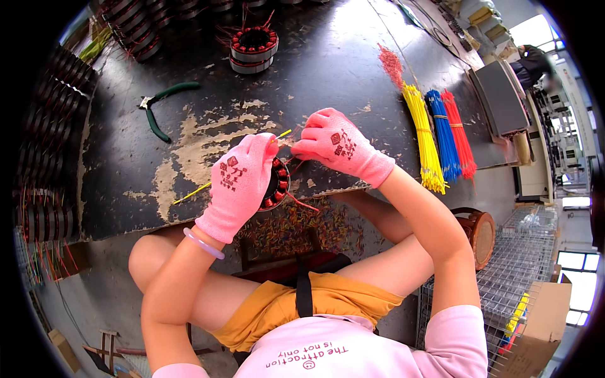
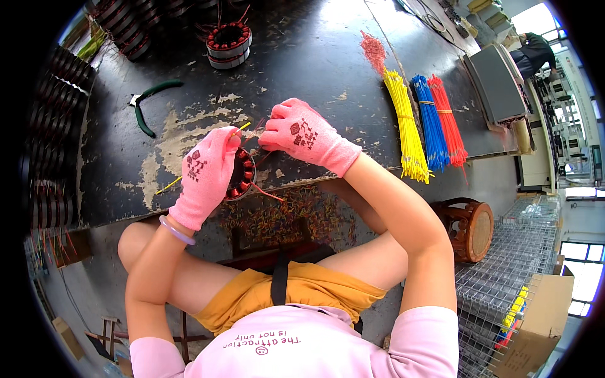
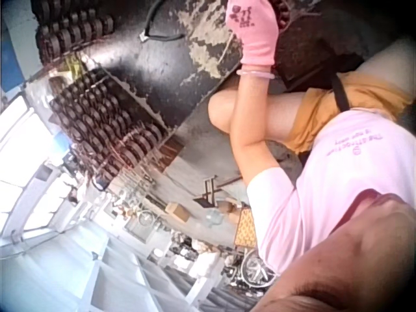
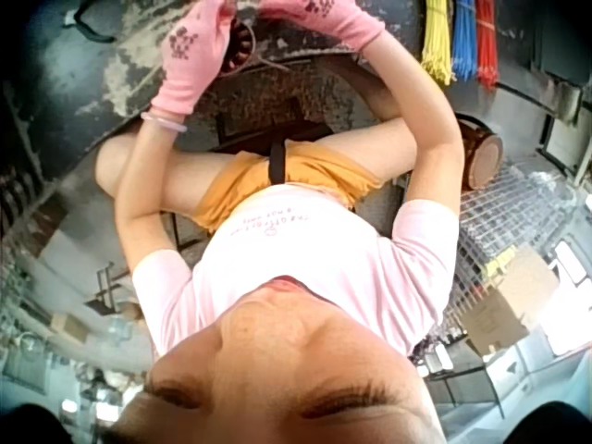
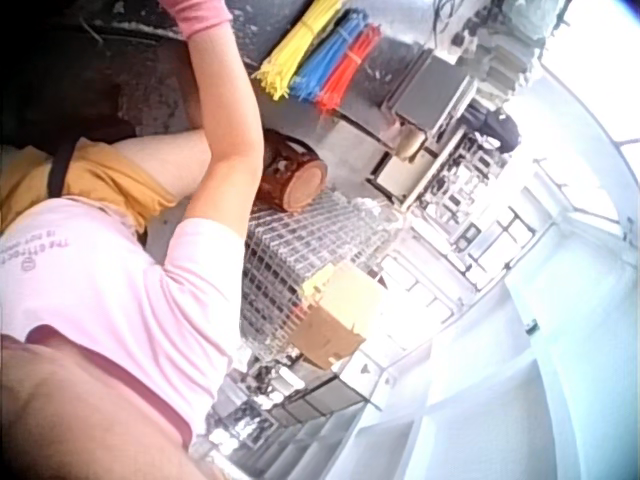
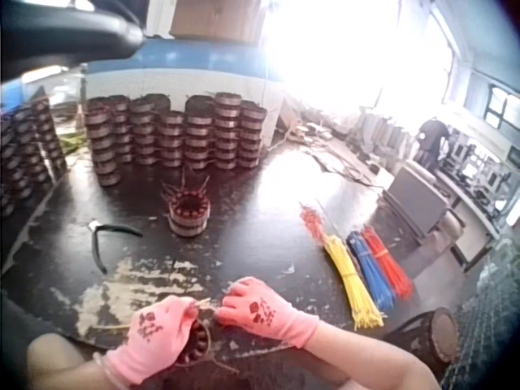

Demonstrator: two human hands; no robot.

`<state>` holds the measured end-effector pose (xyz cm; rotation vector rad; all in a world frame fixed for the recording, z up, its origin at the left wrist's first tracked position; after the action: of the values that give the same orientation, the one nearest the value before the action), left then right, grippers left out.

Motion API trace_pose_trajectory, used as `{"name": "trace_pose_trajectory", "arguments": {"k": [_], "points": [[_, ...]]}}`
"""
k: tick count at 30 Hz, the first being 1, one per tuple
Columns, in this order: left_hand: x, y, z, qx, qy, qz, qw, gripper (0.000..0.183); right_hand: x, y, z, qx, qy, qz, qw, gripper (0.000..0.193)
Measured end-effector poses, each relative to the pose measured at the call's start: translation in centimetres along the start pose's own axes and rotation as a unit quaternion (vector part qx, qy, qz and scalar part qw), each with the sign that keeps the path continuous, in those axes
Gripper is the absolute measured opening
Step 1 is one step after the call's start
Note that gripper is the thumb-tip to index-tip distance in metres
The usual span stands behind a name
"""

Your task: The person is inserting wires into the slots of motor stators, securing the wires with plastic ties, and using pliers to cut the excess material. They move the stators between the workbench and stacks while handling colored wires and wire ties.

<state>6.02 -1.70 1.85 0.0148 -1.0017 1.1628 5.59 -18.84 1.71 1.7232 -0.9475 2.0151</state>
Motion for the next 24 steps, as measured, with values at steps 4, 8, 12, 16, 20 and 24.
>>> {"name": "trace_pose_trajectory", "arguments": {"k": [4,8,12,16,20,24], "points": [[0.1,0.2,0.1,-0.006,-0.016,0.014,1.0,0.015,0.3,2.1,2.1,-0.021,0.074,0.045,0.996,0.008],[0.5,0.6,-0.1,0.013,-0.057,-0.014,0.998,0.014,4.3,6.0,2.1,-0.202,0.043,0.129,0.97,0.016],[0.8,-0.2,0.4,0.039,-0.061,-0.092,0.993,0.021,4.2,3.7,-8.7,-0.256,-0.065,0.071,0.962,0.022],[0.9,-0.4,1.8,-0.036,0.051,-0.057,0.996,0.03,1.4,4.1,-10.3,-0.324,-0.045,0.043,0.944,0.021],[0.1,0.0,0.9,-0.023,0.02,-0.06,0.998,0.025,0.3,4.8,-10.4,-0.345,-0.145,0.089,0.923,0.015],[0.5,0.1,0.4,0.006,0.011,-0.046,0.999,0.025,0.1,5.0,-5.6,-0.487,-0.42,0.033,0.765,0.028]]}}
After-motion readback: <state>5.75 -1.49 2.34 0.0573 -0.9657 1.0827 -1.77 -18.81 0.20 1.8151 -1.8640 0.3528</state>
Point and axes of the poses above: each hand's wrist, its own y-axis away from the middle knuckle, its own x-axis out of the back of the hand, z = x × y, the point moved 6 cm from there along -y, towards the middle knuckle, and after that the axes turned 5 degrees about y, right-handed, at the moved point
